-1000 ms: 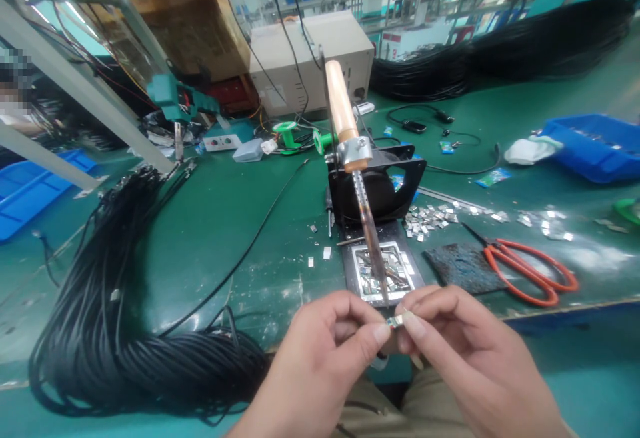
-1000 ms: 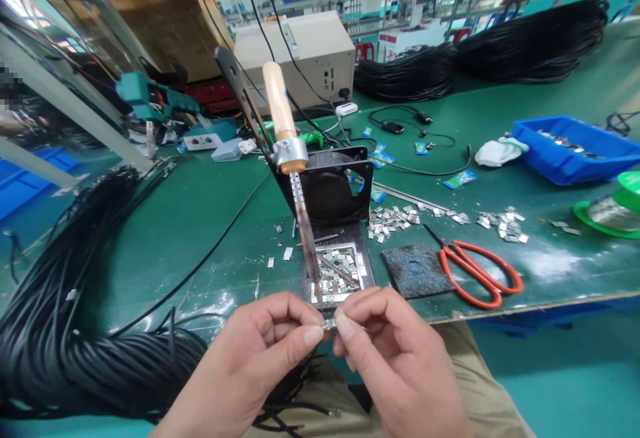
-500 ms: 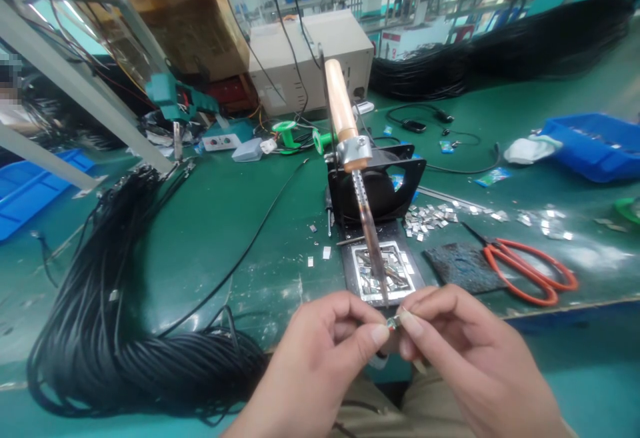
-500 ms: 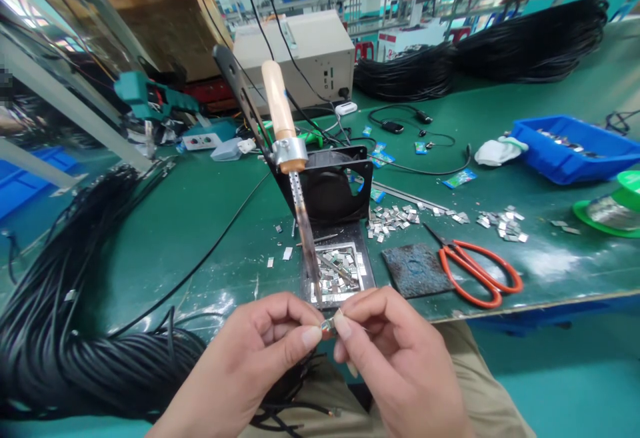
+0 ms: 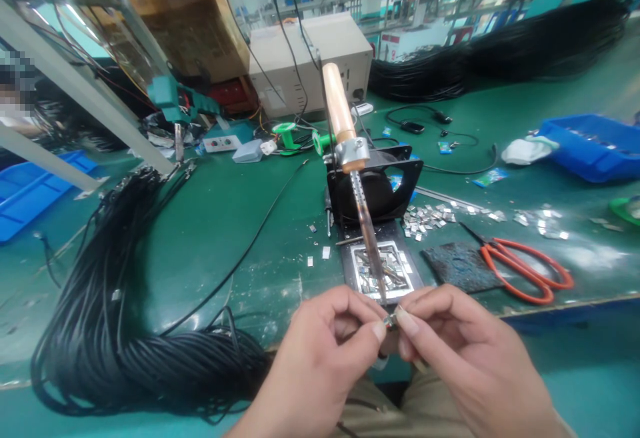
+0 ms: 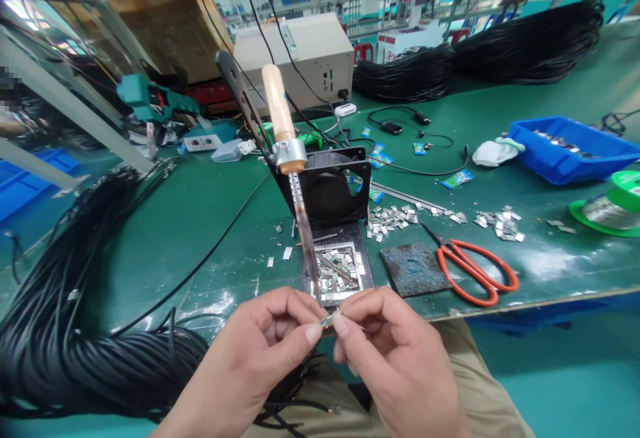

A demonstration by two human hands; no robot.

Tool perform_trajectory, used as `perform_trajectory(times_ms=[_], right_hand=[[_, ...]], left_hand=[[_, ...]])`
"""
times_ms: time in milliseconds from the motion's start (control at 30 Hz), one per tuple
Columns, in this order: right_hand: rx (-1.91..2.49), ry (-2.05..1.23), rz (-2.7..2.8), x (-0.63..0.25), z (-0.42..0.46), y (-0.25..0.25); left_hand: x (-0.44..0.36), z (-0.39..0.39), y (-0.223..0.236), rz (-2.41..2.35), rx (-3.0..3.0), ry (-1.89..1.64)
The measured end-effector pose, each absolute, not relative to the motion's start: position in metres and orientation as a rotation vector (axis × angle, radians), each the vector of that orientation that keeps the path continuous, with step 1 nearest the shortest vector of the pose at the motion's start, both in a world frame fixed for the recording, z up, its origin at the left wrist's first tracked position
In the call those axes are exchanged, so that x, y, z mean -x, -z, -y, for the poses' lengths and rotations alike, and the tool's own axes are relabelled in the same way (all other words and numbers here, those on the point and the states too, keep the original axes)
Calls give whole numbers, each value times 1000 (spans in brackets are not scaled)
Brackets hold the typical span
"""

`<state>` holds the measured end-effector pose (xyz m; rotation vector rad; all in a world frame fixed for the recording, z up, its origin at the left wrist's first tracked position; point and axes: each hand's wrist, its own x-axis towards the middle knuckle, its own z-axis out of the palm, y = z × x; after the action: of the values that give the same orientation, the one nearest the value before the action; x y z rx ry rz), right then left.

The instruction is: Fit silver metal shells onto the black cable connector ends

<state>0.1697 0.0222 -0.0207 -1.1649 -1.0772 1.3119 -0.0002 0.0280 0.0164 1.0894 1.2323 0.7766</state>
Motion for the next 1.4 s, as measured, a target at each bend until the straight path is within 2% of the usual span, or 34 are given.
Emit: perform_trajectory(times_ms=[467, 767, 1400], right_hand=[[1181, -1072, 1446, -192, -18, 38], [1126, -820, 1623, -196, -17, 27], [1088, -715, 1810, -190, -17, 34]], left_hand=[[-3, -30, -17, -1230, -985, -822], [-1, -30, -13, -1220, -952, -807], [-4, -26, -13, -1233, -948, -795]])
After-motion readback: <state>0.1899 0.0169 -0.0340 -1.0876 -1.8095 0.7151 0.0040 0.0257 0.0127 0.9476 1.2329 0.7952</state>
